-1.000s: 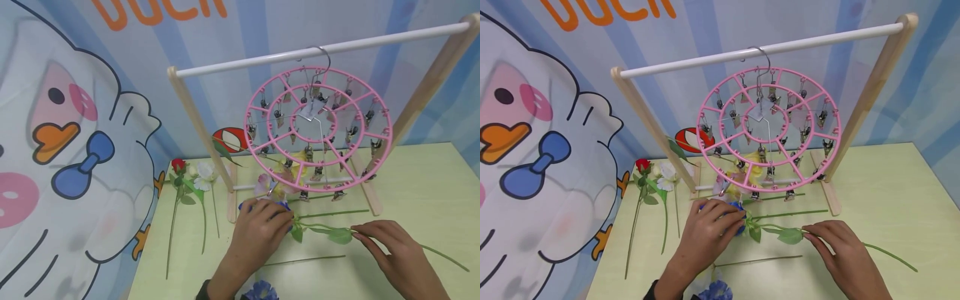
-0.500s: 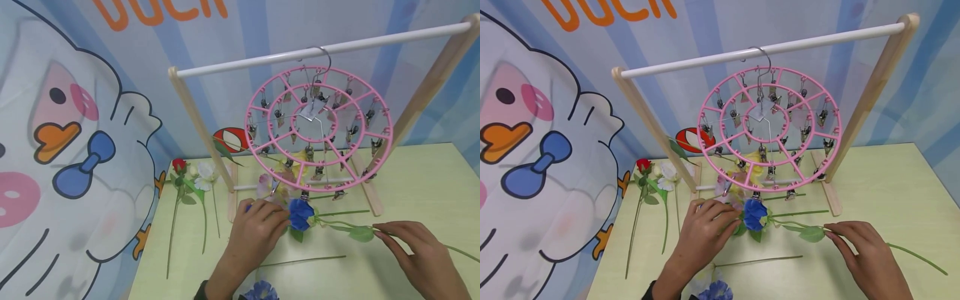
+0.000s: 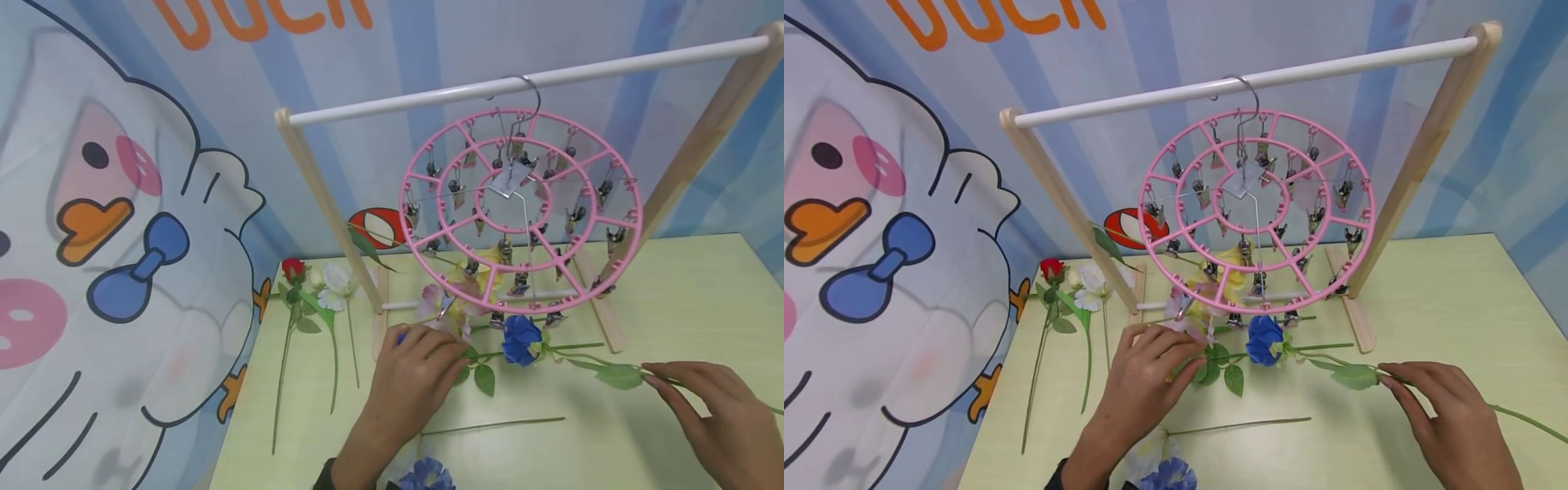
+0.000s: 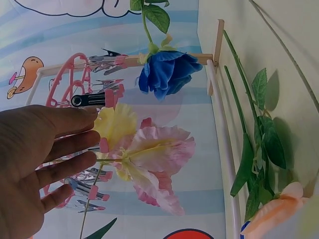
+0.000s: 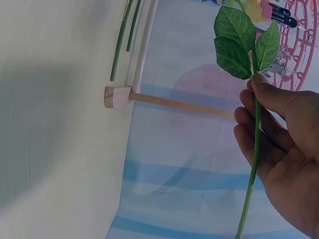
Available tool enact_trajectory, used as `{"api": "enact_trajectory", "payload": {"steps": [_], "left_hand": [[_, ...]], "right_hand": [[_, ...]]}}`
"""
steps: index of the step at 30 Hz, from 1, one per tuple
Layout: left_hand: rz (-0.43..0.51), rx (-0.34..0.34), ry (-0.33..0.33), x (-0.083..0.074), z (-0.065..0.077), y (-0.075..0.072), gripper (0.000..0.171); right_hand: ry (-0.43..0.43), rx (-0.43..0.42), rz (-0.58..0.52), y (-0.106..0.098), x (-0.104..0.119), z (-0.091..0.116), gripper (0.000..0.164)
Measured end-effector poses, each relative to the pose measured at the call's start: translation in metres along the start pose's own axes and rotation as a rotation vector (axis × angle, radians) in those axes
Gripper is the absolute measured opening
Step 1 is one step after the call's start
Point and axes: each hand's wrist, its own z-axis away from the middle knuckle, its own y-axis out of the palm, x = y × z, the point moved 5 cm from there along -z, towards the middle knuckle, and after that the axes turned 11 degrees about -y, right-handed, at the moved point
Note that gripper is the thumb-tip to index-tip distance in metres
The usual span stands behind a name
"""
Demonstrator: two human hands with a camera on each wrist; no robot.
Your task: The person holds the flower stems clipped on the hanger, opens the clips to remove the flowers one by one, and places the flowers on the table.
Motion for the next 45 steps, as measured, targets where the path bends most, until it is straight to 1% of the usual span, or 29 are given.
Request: {"api": "enact_trajectory", "payload": {"steps": [2,6,7,9,11,13,16,18,20,22,23,28,30,32,35,38,41,45], "left_hand": [[0.0,0.005,-0.002,0.0,0.0,0.0,0.015],[-0.002,0.02,-0.013,0.002,0.001,-0.001,0.017],[-0.002,0.022,-0.016,0.002,0.001,-0.001,0.017],[-0.005,0.025,-0.019,0.003,0.002,-0.001,0.016],[-0.001,0.023,-0.019,0.004,0.002,-0.001,0.015],[-0.002,0.022,-0.016,0.004,0.002,-0.002,0.015],[0.001,0.021,-0.018,0.004,0.002,-0.002,0.016],[-0.001,0.023,-0.021,0.005,0.002,-0.002,0.016],[0.0,0.025,-0.026,0.006,0.002,-0.002,0.015],[0.0,0.026,-0.027,0.006,0.002,-0.003,0.015],[0.001,0.026,-0.027,0.006,0.002,-0.003,0.015],[0.005,0.024,-0.031,0.007,0.003,-0.003,0.015],[0.003,0.024,-0.036,0.008,0.003,-0.003,0.015],[-0.001,0.024,-0.041,0.008,0.004,-0.003,0.016],[-0.007,0.025,-0.045,0.009,0.005,-0.002,0.016],[-0.012,0.022,-0.045,0.009,0.006,-0.002,0.016],[-0.014,0.019,-0.045,0.01,0.007,-0.003,0.016],[-0.013,0.023,-0.046,0.01,0.007,-0.003,0.014]], "right_hand": [[0.008,-0.003,0.003,0.0,-0.002,0.001,0.063],[0.027,-0.016,0.006,-0.001,-0.008,0.001,0.013],[0.035,-0.022,0.004,-0.002,-0.009,0.001,0.013],[0.044,-0.045,-0.008,-0.003,-0.012,0.001,0.019],[0.061,-0.067,-0.022,-0.004,-0.015,0.002,0.022],[0.1,-0.073,-0.016,-0.004,-0.018,0.003,0.023],[0.196,-0.043,0.018,-0.004,-0.024,0.006,0.022],[0.244,-0.032,0.045,-0.004,-0.027,0.009,0.019],[0.272,-0.03,0.061,-0.005,-0.031,0.01,0.018],[0.293,-0.041,0.062,-0.005,-0.035,0.012,0.017],[0.317,-0.045,0.061,-0.005,-0.037,0.012,0.016],[0.427,-0.016,0.045,-0.006,-0.047,0.016,0.015],[0.447,-0.019,0.056,-0.008,-0.05,0.017,0.016],[0.458,-0.04,0.076,-0.01,-0.053,0.019,0.017],[0.456,-0.09,0.088,-0.012,-0.056,0.022,0.022],[0.463,-0.142,0.07,-0.013,-0.059,0.025,0.029],[0.538,-0.143,0.051,-0.012,-0.064,0.028,0.037],[0.69,-0.073,0.042,-0.009,-0.074,0.031,0.044]]}}
